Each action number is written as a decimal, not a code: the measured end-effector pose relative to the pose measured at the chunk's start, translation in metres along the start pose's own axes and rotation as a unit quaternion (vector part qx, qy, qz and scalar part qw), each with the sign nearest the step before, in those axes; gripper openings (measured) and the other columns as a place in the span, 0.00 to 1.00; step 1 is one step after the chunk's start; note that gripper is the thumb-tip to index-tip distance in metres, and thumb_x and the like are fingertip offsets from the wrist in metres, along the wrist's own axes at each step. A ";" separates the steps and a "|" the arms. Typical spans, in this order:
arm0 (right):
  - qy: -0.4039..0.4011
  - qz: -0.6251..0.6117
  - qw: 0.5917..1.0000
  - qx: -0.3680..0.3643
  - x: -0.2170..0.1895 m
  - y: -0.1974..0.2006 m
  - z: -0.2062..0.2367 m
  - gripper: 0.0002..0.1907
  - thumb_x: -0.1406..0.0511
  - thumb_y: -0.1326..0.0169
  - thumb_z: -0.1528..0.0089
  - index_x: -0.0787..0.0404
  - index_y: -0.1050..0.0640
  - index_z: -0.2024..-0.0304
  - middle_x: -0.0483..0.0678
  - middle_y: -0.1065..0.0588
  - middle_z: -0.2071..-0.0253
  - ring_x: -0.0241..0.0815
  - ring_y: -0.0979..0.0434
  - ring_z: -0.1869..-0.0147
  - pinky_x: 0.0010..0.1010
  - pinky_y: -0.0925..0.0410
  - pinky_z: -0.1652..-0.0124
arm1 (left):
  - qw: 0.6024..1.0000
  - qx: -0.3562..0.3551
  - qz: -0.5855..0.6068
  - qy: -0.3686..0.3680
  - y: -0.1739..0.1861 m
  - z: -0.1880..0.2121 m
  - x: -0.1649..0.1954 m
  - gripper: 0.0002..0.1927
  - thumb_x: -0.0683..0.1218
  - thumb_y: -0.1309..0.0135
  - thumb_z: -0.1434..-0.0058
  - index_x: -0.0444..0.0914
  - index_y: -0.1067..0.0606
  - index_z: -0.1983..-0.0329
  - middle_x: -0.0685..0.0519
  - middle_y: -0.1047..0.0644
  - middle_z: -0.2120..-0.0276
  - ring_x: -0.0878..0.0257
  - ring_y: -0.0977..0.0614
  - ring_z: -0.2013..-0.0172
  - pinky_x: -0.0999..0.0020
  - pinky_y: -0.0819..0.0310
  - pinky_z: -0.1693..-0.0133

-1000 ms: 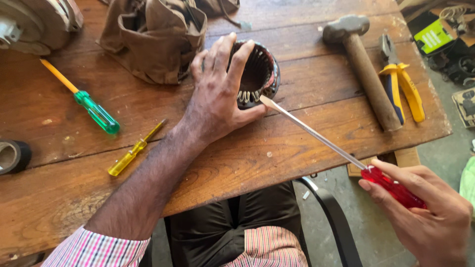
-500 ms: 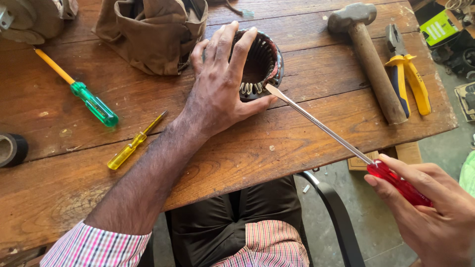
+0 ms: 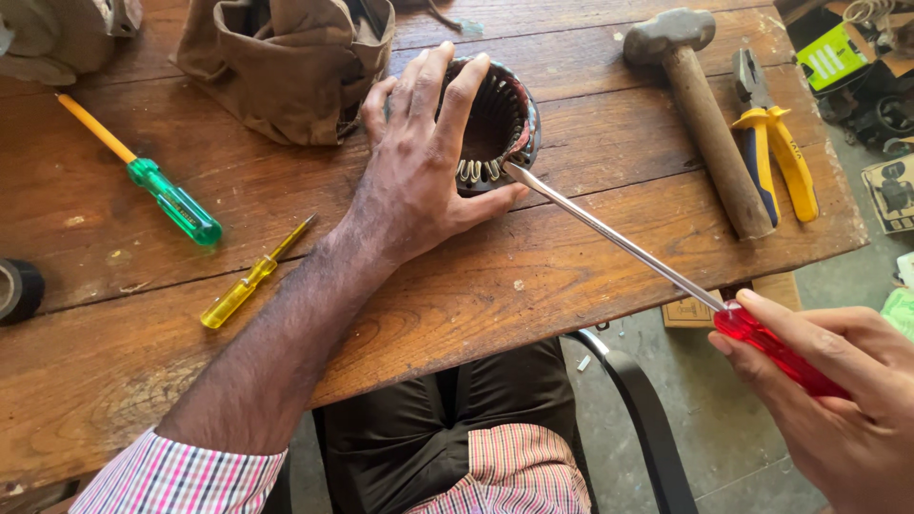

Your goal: The person works on an electric motor stator at a wooden workbench, prying old copper windings out of the slots with a flathead screwdriver and pulling out wire pieces by hand. They use pliers to grip and extract remaining wire and continue loosening windings around the stator.

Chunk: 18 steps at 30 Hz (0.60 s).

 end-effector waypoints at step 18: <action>-0.074 0.098 0.989 -0.078 0.024 0.002 -0.011 0.27 0.64 0.34 0.44 0.57 0.18 0.41 0.53 0.20 0.68 0.41 0.25 0.69 0.31 0.31 0.71 | 1.000 -0.002 -0.005 0.004 -0.002 0.001 -0.001 0.60 0.73 0.32 0.44 0.42 0.50 0.23 0.35 0.45 0.30 0.40 0.45 0.28 0.35 0.59 0.31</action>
Point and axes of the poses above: each hand's wrist, its own z-axis away from the middle knuckle, its own y-axis out of the back of the hand, x = y × z, the point moved 8 cm from there along -z, towards the middle knuckle
